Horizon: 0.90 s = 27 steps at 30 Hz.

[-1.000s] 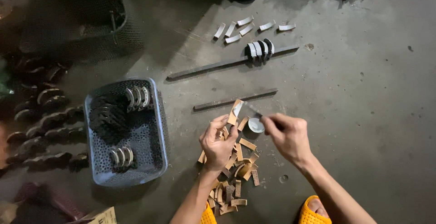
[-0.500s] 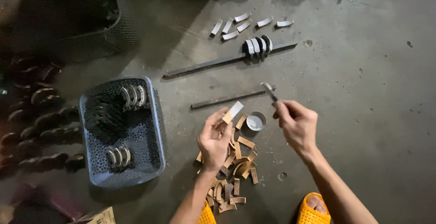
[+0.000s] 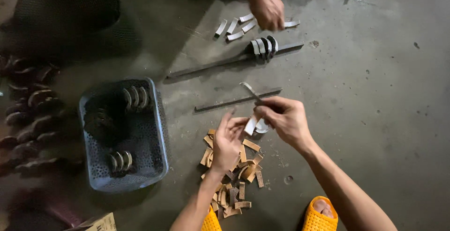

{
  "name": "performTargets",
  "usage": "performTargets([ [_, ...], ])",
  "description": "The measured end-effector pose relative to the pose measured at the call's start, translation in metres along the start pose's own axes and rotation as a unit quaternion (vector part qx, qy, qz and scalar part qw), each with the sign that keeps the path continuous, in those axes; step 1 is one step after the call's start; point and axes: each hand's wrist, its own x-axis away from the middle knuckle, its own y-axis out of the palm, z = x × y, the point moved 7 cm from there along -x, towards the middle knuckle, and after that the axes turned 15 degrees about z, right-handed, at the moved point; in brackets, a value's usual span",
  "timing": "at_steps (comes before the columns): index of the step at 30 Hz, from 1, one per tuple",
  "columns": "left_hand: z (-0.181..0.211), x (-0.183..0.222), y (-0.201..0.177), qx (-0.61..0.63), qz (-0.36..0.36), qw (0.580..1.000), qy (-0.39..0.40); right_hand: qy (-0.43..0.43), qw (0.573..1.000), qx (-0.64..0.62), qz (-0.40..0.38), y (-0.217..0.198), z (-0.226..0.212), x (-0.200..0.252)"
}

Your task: Applying a substance from a tin to semi-circular metal components using a small tool.

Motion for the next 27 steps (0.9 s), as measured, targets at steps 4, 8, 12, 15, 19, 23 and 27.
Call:
performTargets([
  [4,-0.001,0.013,-0.001,-0.09,0.04,0.988,0.122,0.005,0.999,0.017,0.029,-0.008,0.018,-0.003],
  [8,0.005,0.014,-0.004,-0.088,0.078,0.981,0.152,-0.005,0.999,0.01,0.035,-0.009,0.019,0.001],
  [12,0.01,0.011,-0.015,-0.121,0.123,0.963,0.205,0.001,0.999,0.051,0.018,-0.018,0.006,0.007],
  [15,0.027,0.005,-0.015,-0.119,0.116,0.958,0.234,0.077,0.995,0.052,-0.046,-0.017,0.027,0.026],
  [19,0.032,0.005,-0.007,-0.115,0.109,0.958,0.239,0.165,0.982,0.034,-0.087,-0.013,0.063,0.033],
  [23,0.026,0.004,-0.014,-0.139,0.119,0.952,0.247,0.129,0.98,0.133,-0.076,-0.025,0.05,0.02],
  [27,0.032,0.004,-0.011,-0.192,0.122,0.925,0.305,-0.044,0.978,0.202,-0.002,-0.037,0.02,0.018],
])
